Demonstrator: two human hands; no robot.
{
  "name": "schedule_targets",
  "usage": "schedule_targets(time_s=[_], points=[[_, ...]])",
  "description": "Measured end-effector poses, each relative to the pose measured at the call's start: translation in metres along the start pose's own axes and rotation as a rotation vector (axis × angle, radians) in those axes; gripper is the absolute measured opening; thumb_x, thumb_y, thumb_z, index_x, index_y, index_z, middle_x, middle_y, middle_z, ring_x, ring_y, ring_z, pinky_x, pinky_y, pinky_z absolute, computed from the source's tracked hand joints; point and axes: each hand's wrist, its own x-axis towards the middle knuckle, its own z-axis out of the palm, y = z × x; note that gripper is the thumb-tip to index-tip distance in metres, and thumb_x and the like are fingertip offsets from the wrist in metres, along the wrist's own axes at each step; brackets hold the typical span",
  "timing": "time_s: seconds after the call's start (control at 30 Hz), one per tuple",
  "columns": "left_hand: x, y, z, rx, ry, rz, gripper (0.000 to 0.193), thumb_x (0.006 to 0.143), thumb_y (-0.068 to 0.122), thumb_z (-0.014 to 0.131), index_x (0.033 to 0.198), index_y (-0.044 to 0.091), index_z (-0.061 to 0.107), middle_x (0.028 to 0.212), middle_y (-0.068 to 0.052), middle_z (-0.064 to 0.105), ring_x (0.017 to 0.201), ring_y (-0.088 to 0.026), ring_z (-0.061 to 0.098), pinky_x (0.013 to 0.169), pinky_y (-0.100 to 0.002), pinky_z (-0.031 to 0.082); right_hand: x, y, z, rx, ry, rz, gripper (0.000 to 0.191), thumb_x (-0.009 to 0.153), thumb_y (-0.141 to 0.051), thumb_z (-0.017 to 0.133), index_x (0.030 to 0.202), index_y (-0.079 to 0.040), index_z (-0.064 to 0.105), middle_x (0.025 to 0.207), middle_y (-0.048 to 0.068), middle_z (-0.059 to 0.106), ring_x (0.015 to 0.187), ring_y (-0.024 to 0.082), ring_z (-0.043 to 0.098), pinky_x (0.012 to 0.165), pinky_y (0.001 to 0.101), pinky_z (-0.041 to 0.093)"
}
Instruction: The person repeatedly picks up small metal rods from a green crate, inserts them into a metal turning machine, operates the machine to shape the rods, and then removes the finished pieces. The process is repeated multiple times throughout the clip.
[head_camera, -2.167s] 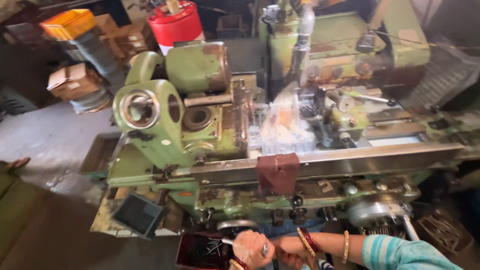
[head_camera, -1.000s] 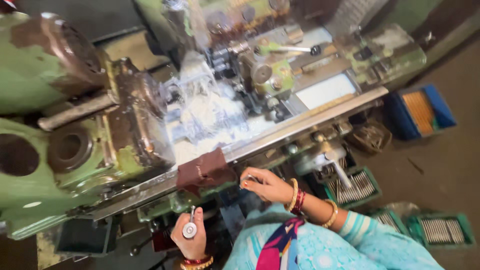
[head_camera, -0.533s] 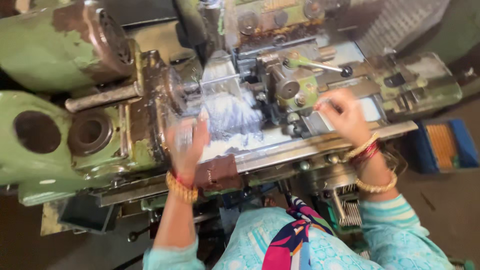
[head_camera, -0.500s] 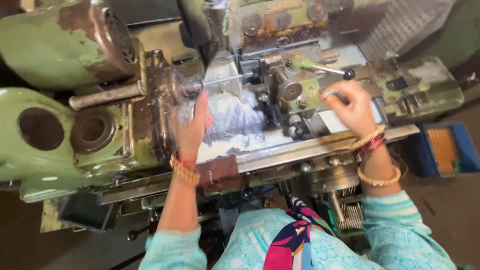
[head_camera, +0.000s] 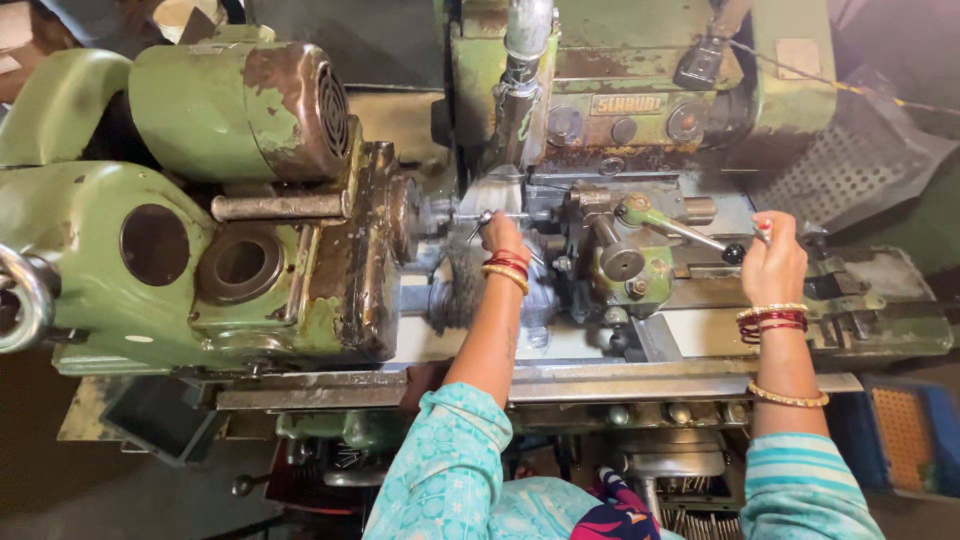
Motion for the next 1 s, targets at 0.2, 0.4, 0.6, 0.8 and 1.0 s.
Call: schedule_targets(time_s=[0.2,0.4,0.6,0.8,1.0], points=[[-0.011,0.003,0.001,0.274,-0.014,0.155,0.049,0.098,0.036,0.051,0.122,-0.005,0.063,0.128,-0.031,0.055,0.117,-0.044,0.060,0.091,-0.052,0.052,0.005,0.006,0.013,-0.253,-0.242,-0.155,0.019,0.098,-0.004,0.056,0.115,-0.009,0.065,0.110,0.026,0.061,0.106,0.048,0.058,0.094,0.0569,0.047],[-0.006,0.002,-0.004,0.245,-0.013,0.327,0.049,0.100,0.038,0.053,0.122,-0.005,0.061,0.132,-0.033,0.056,0.119,-0.044,0.057,0.098,-0.051,0.049,-0.007,0.006,0.029,-0.101,-0.266,-0.065,0.028,0.098,-0.005,0.054,0.123,-0.010,0.065,0.118,0.030,0.059,0.108,0.051,0.058,0.094,0.0572,0.048],[-0.002,0.004,-0.009,0.156,-0.068,0.398,0.048,0.102,0.039,0.052,0.114,-0.006,0.061,0.122,-0.031,0.059,0.112,-0.042,0.060,0.094,-0.052,0.049,-0.012,0.003,0.029,-0.123,-0.272,-0.057,0.025,0.099,-0.006,0.055,0.123,-0.010,0.064,0.118,0.030,0.059,0.104,0.052,0.060,0.089,0.0579,0.048],[0.010,-0.002,-0.006,0.223,-0.075,0.558,0.052,0.102,0.038,0.051,0.114,-0.009,0.066,0.122,-0.031,0.065,0.116,-0.043,0.060,0.099,-0.049,0.046,-0.010,0.002,0.030,-0.129,-0.255,-0.073,0.021,0.104,-0.008,0.056,0.124,-0.009,0.064,0.117,0.031,0.058,0.104,0.052,0.059,0.090,0.0578,0.048],[0.020,-0.012,-0.005,0.131,-0.104,0.456,0.049,0.101,0.036,0.053,0.117,-0.009,0.065,0.126,-0.030,0.061,0.114,-0.042,0.062,0.096,-0.049,0.048,-0.011,0.004,0.029,-0.084,-0.252,-0.060,0.015,0.107,-0.012,0.055,0.119,-0.009,0.063,0.115,0.030,0.059,0.108,0.051,0.058,0.093,0.0572,0.047]])
